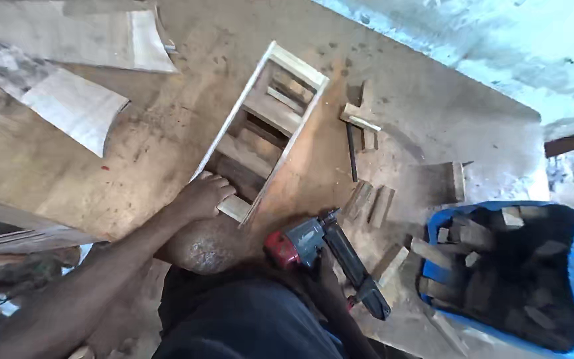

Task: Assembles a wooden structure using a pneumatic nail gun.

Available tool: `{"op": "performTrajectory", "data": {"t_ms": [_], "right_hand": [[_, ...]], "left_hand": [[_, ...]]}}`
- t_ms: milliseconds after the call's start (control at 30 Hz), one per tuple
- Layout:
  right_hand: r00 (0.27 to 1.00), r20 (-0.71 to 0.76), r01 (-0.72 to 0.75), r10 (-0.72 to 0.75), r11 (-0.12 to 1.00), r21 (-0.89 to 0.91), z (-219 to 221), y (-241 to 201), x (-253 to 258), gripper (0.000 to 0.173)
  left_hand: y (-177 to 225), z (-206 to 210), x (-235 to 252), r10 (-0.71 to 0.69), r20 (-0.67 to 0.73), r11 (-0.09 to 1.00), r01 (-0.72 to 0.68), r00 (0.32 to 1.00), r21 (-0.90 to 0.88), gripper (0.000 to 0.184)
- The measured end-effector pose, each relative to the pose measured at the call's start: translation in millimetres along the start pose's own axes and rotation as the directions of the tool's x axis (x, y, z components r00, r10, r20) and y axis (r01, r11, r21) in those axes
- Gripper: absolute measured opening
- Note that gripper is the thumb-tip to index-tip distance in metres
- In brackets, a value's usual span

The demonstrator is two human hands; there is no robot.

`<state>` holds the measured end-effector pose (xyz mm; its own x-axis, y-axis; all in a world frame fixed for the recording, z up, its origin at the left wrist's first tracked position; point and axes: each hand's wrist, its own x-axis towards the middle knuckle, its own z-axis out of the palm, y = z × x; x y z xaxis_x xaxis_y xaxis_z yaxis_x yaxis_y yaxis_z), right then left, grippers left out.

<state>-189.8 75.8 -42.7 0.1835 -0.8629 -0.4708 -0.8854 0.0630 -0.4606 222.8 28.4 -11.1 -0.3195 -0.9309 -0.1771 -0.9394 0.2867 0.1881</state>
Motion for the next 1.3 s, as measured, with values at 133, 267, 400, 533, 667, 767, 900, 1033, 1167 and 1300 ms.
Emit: {"op": "performTrajectory", "data": {"t_ms": [133,267,400,533,667,767,900,1033,1167,1300], "right_hand": [[0.984,0.128,-0.108,0.124,0.986,-0.129,-20.4,-31.1,14.3,0.094],[0.980,0.157,-0.100,0.126,0.982,-0.161,-29.2,-44.0,15.2,0.092],[0.998,0.048,-0.027,0.034,0.988,-0.150,-14.2,-30.2,17.0,0.090],[0.988,0.085,-0.113,0.128,0.980,-0.166,-16.9,-40.2,13.4,0.094],[0.994,0.060,-0.081,0.091,0.983,-0.163,-10.6,-31.3,17.1,0.098],[0.994,0.053,-0.089,0.098,0.984,-0.156,-7.7,-28.9,16.8,0.097],[0.991,0.086,-0.075,0.100,0.965,-0.252,-14.7,-36.6,13.2,0.090],[0.966,0.257,0.112,0.020,0.866,-0.488,-56.8,-46.4,23.0,0.064],[0.894,0.087,0.446,-0.439,0.856,-0.262,-99.4,-107.4,20.5,0.040],[0.528,-0.013,0.838,-0.849,0.523,-0.159,-90.0,-186.8,46.0,0.026]], "left_hand": [[-21.0,-14.1,-11.1,0.091,0.033,0.993,-0.093,0.995,0.072,0.052],[-28.8,-36.4,-28.4,0.131,-0.013,0.985,-0.129,0.991,0.112,0.018],[-18.5,-42.1,-44.2,0.081,-0.058,0.968,-0.065,0.995,0.242,0.015],[14.3,-45.6,-46.2,-0.111,0.061,0.955,0.090,0.992,0.283,0.032],[50.7,-17.8,-47.0,-0.367,0.145,0.930,0.365,0.919,0.038,0.045],[75.7,-10.1,-53.8,-0.535,0.103,0.821,0.545,0.839,-0.172,0.038],[78.7,28.2,-44.2,-0.363,0.025,0.921,0.363,0.931,-0.141,0.035],[85.2,29.1,-68.3,-0.274,-0.195,0.946,0.228,0.942,-0.230,0.022],[91.1,51.4,-95.7,-0.853,-0.272,0.468,0.420,0.446,-0.778,0.048],[70.5,79.0,-74.4,-0.875,-0.457,0.485,0.314,0.163,-0.816,0.107]]}}
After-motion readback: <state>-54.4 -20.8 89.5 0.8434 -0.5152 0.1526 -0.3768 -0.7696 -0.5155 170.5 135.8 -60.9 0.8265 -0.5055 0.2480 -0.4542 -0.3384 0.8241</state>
